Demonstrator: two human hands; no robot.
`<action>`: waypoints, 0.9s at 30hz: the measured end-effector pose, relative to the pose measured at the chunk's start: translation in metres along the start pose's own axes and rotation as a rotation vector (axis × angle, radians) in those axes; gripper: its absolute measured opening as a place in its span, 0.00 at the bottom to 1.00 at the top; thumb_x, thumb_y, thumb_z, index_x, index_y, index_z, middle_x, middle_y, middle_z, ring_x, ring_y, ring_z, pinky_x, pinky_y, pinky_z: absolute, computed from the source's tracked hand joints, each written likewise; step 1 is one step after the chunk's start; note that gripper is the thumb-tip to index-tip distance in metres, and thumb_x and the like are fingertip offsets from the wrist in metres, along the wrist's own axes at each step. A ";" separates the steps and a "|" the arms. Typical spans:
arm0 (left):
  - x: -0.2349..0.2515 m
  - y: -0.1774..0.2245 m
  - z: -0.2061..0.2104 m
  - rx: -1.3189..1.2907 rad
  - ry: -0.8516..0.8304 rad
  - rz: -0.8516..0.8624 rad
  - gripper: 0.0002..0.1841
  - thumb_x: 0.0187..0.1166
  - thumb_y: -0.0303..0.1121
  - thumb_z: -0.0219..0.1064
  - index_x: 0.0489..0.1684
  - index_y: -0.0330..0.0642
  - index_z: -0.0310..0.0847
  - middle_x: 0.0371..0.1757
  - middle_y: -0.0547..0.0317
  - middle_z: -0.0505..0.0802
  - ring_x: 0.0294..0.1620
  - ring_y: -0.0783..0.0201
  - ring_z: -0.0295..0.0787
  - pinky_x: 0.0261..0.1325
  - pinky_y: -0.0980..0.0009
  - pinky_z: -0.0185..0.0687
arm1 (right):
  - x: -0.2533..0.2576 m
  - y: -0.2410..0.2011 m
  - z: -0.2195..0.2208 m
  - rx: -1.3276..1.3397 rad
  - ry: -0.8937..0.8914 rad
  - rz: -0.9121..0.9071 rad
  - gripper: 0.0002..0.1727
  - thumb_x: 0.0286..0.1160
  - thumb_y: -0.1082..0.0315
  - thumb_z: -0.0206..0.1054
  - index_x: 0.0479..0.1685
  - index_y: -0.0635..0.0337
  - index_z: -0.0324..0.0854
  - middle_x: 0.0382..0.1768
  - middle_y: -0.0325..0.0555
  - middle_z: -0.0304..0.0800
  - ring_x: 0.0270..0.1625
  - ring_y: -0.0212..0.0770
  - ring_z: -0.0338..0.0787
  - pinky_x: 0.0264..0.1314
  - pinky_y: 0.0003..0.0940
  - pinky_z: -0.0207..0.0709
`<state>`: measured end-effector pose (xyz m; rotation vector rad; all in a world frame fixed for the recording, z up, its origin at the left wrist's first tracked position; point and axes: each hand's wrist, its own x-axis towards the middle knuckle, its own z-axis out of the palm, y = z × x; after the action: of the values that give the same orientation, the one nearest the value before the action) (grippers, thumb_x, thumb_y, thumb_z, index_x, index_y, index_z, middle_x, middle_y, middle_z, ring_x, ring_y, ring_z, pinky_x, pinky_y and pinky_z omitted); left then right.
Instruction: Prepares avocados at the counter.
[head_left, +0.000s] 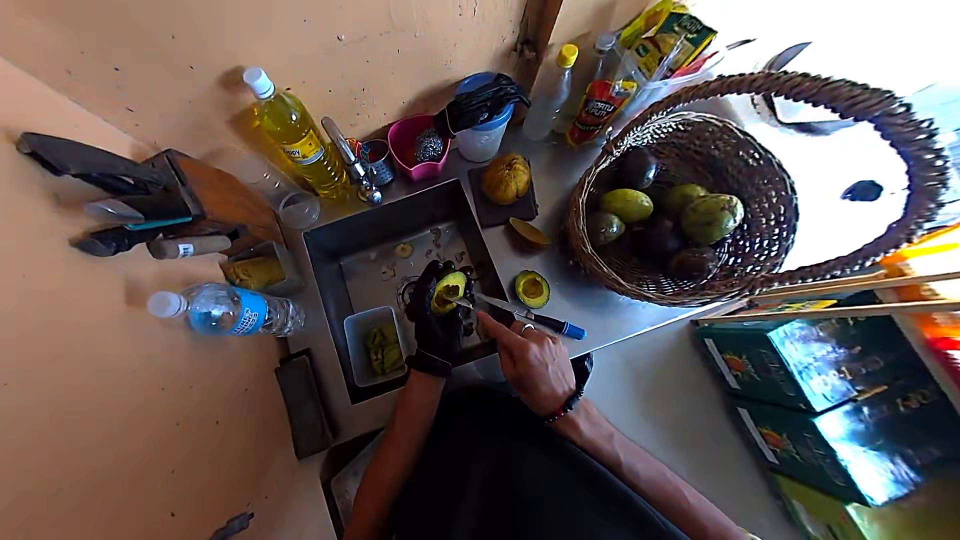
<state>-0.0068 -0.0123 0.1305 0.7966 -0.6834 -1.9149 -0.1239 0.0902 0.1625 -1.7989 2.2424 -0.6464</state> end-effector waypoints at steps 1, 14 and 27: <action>0.000 0.002 0.003 -0.014 0.005 -0.010 0.19 0.91 0.45 0.47 0.76 0.60 0.71 0.67 0.66 0.86 0.61 0.68 0.85 0.58 0.71 0.85 | 0.000 -0.002 0.000 -0.008 -0.006 -0.001 0.24 0.81 0.68 0.54 0.68 0.39 0.90 0.26 0.50 0.89 0.26 0.52 0.89 0.26 0.47 0.80; 0.026 -0.008 -0.014 -0.184 0.123 -0.252 0.16 0.88 0.47 0.50 0.63 0.52 0.74 0.52 0.54 0.89 0.49 0.59 0.90 0.47 0.64 0.89 | 0.020 0.022 -0.011 0.271 -0.447 0.005 0.22 0.90 0.64 0.52 0.74 0.40 0.85 0.38 0.55 0.95 0.41 0.59 0.94 0.45 0.63 0.82; 0.027 -0.010 -0.045 -0.100 0.134 -0.437 0.16 0.88 0.45 0.52 0.59 0.47 0.79 0.47 0.51 0.90 0.44 0.57 0.90 0.44 0.61 0.89 | 0.046 0.079 0.029 1.371 -1.039 0.726 0.19 0.89 0.68 0.53 0.72 0.52 0.82 0.14 0.27 0.62 0.11 0.21 0.59 0.11 0.16 0.54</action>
<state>0.0121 -0.0381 0.0882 1.0641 -0.3456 -2.2379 -0.1922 0.0533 0.1069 -0.3510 0.9949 -0.5843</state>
